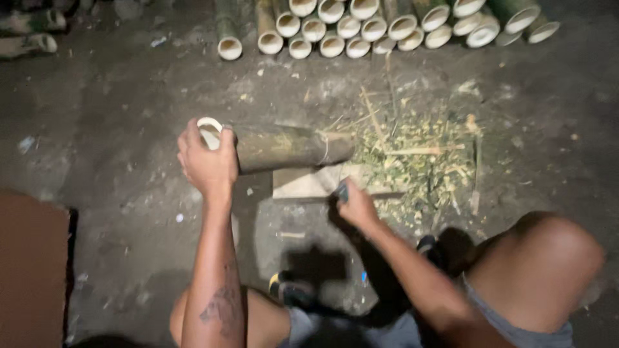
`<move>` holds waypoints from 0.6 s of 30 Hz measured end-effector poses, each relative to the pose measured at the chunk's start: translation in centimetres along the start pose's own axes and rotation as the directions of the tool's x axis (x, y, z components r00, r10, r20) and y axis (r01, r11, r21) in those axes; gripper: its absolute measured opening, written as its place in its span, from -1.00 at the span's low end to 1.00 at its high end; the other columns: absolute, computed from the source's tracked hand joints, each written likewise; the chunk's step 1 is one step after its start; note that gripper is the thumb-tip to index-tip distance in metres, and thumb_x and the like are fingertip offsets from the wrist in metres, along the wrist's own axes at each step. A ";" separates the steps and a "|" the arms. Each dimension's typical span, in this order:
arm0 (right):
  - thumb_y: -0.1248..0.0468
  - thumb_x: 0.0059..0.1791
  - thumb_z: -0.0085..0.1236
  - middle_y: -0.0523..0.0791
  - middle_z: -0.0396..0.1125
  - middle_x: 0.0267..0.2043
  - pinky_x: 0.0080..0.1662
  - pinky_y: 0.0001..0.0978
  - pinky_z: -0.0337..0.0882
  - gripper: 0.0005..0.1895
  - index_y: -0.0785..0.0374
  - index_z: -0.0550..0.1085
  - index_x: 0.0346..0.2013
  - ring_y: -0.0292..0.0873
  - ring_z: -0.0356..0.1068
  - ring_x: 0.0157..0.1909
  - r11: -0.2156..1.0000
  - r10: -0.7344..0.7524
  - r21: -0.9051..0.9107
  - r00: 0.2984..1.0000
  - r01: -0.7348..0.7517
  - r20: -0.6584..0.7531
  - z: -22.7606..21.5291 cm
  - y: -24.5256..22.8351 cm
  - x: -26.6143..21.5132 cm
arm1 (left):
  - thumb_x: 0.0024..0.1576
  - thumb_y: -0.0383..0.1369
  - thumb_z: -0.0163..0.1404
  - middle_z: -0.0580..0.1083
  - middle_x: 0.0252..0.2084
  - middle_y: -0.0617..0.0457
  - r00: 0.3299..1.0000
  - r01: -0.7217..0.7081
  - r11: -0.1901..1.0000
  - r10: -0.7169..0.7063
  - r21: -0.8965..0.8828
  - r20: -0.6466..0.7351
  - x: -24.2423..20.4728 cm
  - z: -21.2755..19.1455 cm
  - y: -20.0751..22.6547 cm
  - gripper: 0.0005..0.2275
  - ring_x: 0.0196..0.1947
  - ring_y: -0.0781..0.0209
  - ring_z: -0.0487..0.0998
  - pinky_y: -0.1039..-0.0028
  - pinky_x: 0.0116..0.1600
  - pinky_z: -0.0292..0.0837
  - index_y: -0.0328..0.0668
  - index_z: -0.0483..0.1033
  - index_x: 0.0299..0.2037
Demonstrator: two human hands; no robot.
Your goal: The person selects bamboo segments from a pile and uses a knife to cut them into shorter pieces on a wooden block. The cut pieces are placed aside, and the process repeats with additional bamboo segments.
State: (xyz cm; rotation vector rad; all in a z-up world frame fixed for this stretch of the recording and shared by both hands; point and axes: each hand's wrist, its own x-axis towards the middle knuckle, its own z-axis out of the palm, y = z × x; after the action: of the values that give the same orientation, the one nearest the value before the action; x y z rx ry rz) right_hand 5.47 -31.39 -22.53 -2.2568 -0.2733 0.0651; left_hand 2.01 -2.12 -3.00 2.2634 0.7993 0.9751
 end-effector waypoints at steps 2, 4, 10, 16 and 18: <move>0.21 -0.11 0.23 0.20 0.44 -0.26 -0.16 0.10 0.42 -0.70 0.23 0.39 -0.17 0.33 0.44 -0.13 0.999 0.034 -0.025 0.999 -0.034 0.005 0.2 0.5 -2.1 | 0.03 -0.05 0.12 0.40 0.23 -0.20 0.997 0.067 0.997 -0.066 -0.027 0.030 -0.9 -0.8 -1.1 -0.37 0.20 -0.24 0.42 0.06 0.24 0.32 -0.22 0.41 0.28; 0.19 -0.12 0.24 0.21 0.43 -0.26 -0.15 0.13 0.41 -0.65 0.25 0.39 -0.13 0.34 0.43 -0.12 0.994 0.028 -0.108 0.998 -0.021 0.064 -0.8 0.4 1.0 | 0.03 -0.05 0.12 0.42 0.20 -0.21 0.998 0.062 0.995 -0.061 -0.082 0.010 1.3 0.2 -0.1 -0.38 0.19 -0.22 0.45 0.09 0.23 0.34 -0.24 0.42 0.27; 0.28 -0.22 0.21 0.26 0.42 -0.24 -0.10 0.13 0.42 -0.37 0.21 0.34 0.14 0.36 0.44 -0.14 0.990 -0.005 -0.140 0.998 0.014 0.066 1.0 2.6 0.5 | 0.03 -0.09 0.13 0.44 0.18 -0.21 1.000 0.007 0.998 -0.007 -0.060 -0.001 0.1 -0.8 -1.6 -0.43 0.13 -0.27 0.45 0.08 0.20 0.32 -0.25 0.46 0.22; 0.33 -0.21 0.17 0.19 0.47 -0.23 -0.07 0.14 0.43 -0.56 0.24 0.41 -0.03 0.33 0.46 -0.10 0.977 0.146 -0.177 0.981 -0.121 0.131 0.7 5.4 2.7 | 0.05 -0.08 0.14 0.43 0.21 -0.20 1.000 0.001 0.998 -0.001 -0.067 -0.002 0.6 0.0 -0.6 -0.43 0.16 -0.26 0.44 0.09 0.21 0.32 -0.24 0.46 0.22; 0.29 -0.18 0.15 0.20 0.47 -0.26 -0.07 0.13 0.43 -0.57 0.22 0.40 -0.01 0.33 0.47 -0.09 0.991 0.104 -0.100 0.982 -0.089 0.158 1.1 6.1 1.2 | 0.05 -0.08 0.14 0.43 0.20 -0.21 1.000 0.018 0.999 -0.018 -0.043 0.008 -0.2 -0.3 -1.5 -0.42 0.16 -0.27 0.44 0.09 0.20 0.33 -0.26 0.45 0.23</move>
State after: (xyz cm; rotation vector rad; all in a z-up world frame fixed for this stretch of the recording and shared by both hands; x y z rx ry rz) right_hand 7.52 -34.11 -27.81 -2.3594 -0.2572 0.2950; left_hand 1.18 -1.17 -3.93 2.2186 0.7869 0.9655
